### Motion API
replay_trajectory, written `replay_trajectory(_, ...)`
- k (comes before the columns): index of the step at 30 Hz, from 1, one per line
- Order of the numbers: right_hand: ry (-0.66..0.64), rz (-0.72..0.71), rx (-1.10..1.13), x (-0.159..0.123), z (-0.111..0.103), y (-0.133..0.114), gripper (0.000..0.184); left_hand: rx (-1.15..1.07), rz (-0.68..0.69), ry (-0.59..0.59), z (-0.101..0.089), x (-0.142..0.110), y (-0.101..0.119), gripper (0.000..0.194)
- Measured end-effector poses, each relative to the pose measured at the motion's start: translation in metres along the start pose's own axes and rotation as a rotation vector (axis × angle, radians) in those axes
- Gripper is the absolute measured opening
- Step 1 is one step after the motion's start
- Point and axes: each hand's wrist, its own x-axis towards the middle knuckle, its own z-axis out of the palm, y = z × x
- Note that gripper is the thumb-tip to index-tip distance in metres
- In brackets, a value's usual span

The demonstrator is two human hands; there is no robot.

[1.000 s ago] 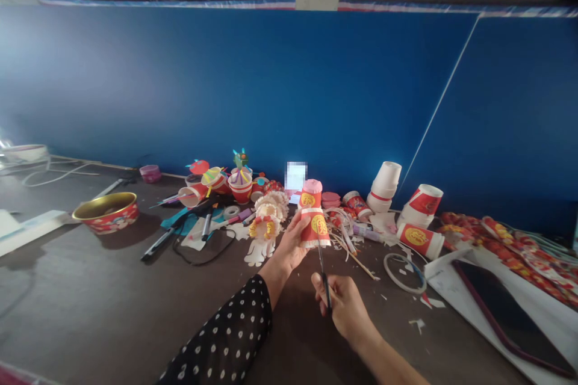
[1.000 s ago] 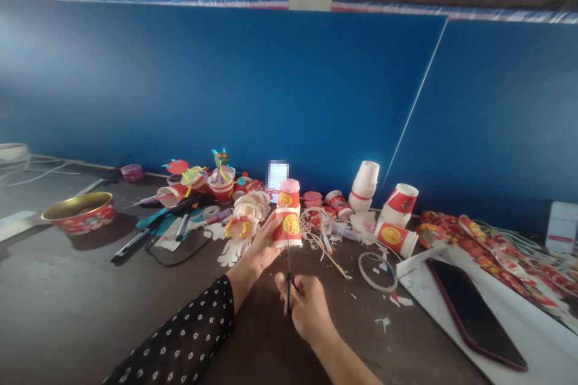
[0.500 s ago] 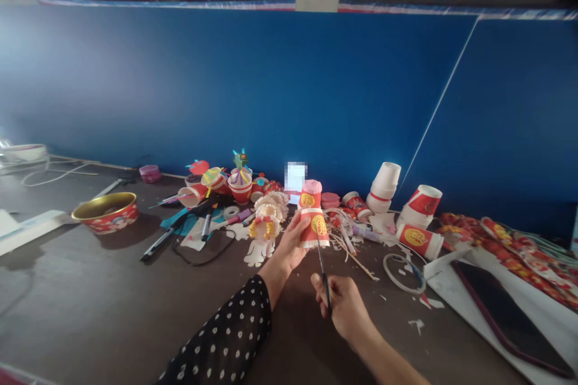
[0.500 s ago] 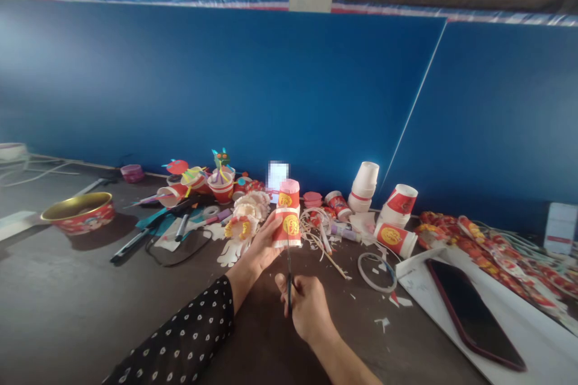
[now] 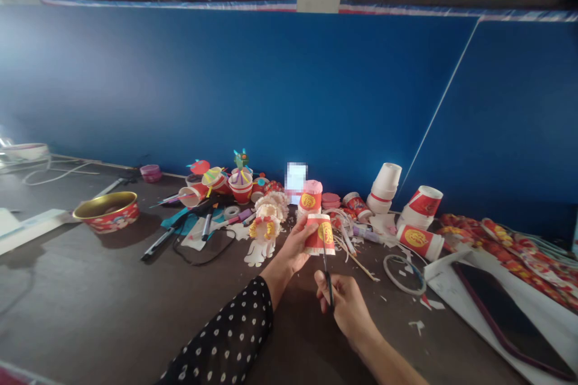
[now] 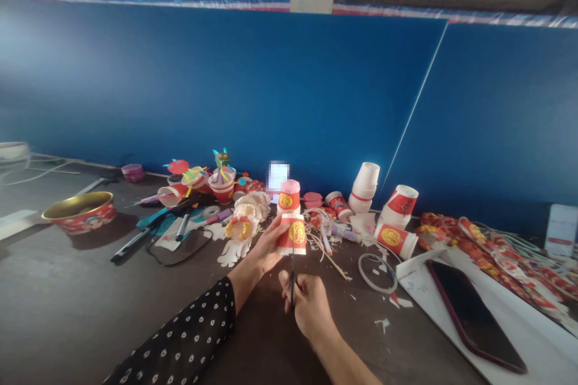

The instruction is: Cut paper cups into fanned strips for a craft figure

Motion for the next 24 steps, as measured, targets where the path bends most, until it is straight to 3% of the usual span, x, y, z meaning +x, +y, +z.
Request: replay_trajectory(24, 0.005, -0.017, 0.07, 0.0005, -0.0006, 0.0017, 0.053, 0.03, -0.053, -0.03, 0.0019, -0.0001, -0.0041, 0.04)
